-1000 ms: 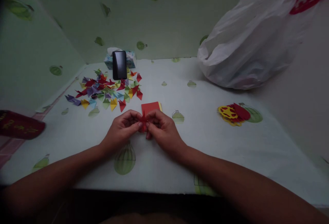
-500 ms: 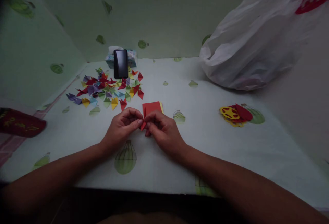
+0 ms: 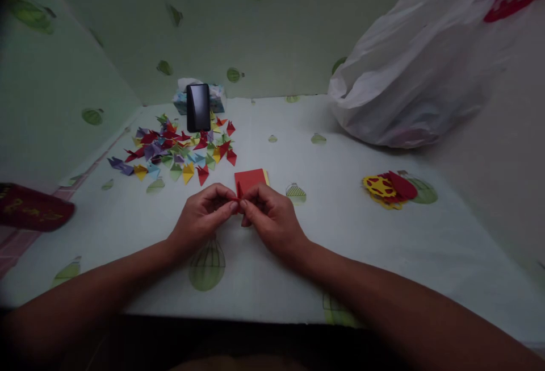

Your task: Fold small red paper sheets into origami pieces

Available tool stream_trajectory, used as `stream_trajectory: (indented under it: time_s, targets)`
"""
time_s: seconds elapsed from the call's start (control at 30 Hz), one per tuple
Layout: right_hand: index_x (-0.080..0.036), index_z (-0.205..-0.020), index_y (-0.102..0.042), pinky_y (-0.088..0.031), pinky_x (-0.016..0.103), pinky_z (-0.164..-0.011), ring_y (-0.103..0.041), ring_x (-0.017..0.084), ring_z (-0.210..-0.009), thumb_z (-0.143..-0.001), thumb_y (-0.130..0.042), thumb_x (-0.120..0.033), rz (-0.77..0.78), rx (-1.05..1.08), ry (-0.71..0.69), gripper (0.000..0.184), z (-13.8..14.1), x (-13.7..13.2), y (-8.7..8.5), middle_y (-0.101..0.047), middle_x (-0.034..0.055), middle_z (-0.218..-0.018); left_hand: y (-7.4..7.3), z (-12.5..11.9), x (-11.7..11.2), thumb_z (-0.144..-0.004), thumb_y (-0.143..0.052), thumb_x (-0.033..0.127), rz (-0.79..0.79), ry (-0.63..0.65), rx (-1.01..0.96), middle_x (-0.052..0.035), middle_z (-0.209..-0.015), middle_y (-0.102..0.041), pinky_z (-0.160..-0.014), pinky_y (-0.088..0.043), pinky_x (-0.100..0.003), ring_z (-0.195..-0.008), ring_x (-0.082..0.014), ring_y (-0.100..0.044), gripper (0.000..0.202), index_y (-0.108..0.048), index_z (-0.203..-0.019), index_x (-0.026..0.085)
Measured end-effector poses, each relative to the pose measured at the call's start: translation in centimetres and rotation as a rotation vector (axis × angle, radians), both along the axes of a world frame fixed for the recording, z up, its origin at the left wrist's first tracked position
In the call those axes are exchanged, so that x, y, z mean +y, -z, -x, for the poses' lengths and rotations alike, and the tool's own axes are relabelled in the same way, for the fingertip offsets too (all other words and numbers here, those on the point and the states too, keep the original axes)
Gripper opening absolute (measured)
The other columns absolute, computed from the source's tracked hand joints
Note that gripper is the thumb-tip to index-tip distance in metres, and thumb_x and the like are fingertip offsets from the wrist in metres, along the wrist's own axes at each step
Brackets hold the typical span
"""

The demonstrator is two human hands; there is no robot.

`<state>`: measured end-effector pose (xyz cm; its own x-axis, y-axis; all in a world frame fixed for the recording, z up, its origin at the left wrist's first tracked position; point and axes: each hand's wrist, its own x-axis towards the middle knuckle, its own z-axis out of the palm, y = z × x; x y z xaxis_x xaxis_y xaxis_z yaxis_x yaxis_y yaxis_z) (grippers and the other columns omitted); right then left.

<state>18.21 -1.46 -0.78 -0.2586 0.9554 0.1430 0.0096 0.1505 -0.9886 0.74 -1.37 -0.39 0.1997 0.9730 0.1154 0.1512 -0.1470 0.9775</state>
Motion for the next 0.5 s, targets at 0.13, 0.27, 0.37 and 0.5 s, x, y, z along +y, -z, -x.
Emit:
stream_trajectory:
  time_s: [0.13, 0.27, 0.37, 0.5]
  targets:
    - [-0.019, -0.079, -0.057, -0.050, 0.027, -0.060, -0.062, 0.013, -0.059, -0.089, -0.064, -0.031, 0.026, 0.037, -0.007, 0.017, -0.05, -0.03, -0.20, -0.064, -0.0012, -0.064, -0.21, -0.11, 0.02, -0.081, -0.068, 0.026, 0.046, 0.008, -0.006, -0.0023, -0.078, -0.065, -0.068, -0.048, -0.026, -0.072, -0.0136, -0.061, 0.013, -0.062, -0.083, 0.016]
    - [-0.019, -0.078, -0.057, -0.049, 0.028, -0.062, -0.061, 0.012, -0.060, -0.090, -0.064, -0.034, 0.080, 0.036, -0.044, 0.021, -0.06, 0.24, -0.20, -0.064, -0.0014, -0.063, -0.36, -0.24, 0.12, -0.077, -0.070, 0.026, 0.160, 0.013, -0.061, 0.0007, -0.071, -0.062, -0.061, -0.044, -0.024, -0.064, -0.0109, -0.057, 0.014, -0.061, -0.080, 0.015]
    - [-0.018, -0.077, -0.059, -0.049, 0.028, -0.063, -0.060, 0.012, -0.060, -0.090, -0.063, -0.035, 0.129, 0.033, -0.087, 0.022, -0.09, 0.43, -0.02, -0.064, -0.0011, -0.062, -0.28, -0.25, 0.25, -0.076, -0.070, 0.026, 0.197, -0.004, -0.062, 0.0016, -0.068, -0.061, -0.059, -0.042, -0.023, -0.062, -0.0099, -0.054, 0.015, -0.061, -0.078, 0.015]
    - [-0.018, -0.076, -0.058, -0.048, 0.029, -0.063, -0.060, 0.012, -0.059, -0.090, -0.063, -0.032, 0.133, 0.031, -0.087, 0.020, -0.15, 0.48, 0.06, -0.063, -0.0013, -0.062, -0.28, -0.30, 0.30, -0.075, -0.070, 0.027, 0.206, -0.004, -0.063, 0.0013, -0.068, -0.061, -0.060, -0.043, -0.024, -0.062, -0.0102, -0.054, 0.015, -0.061, -0.078, 0.015]
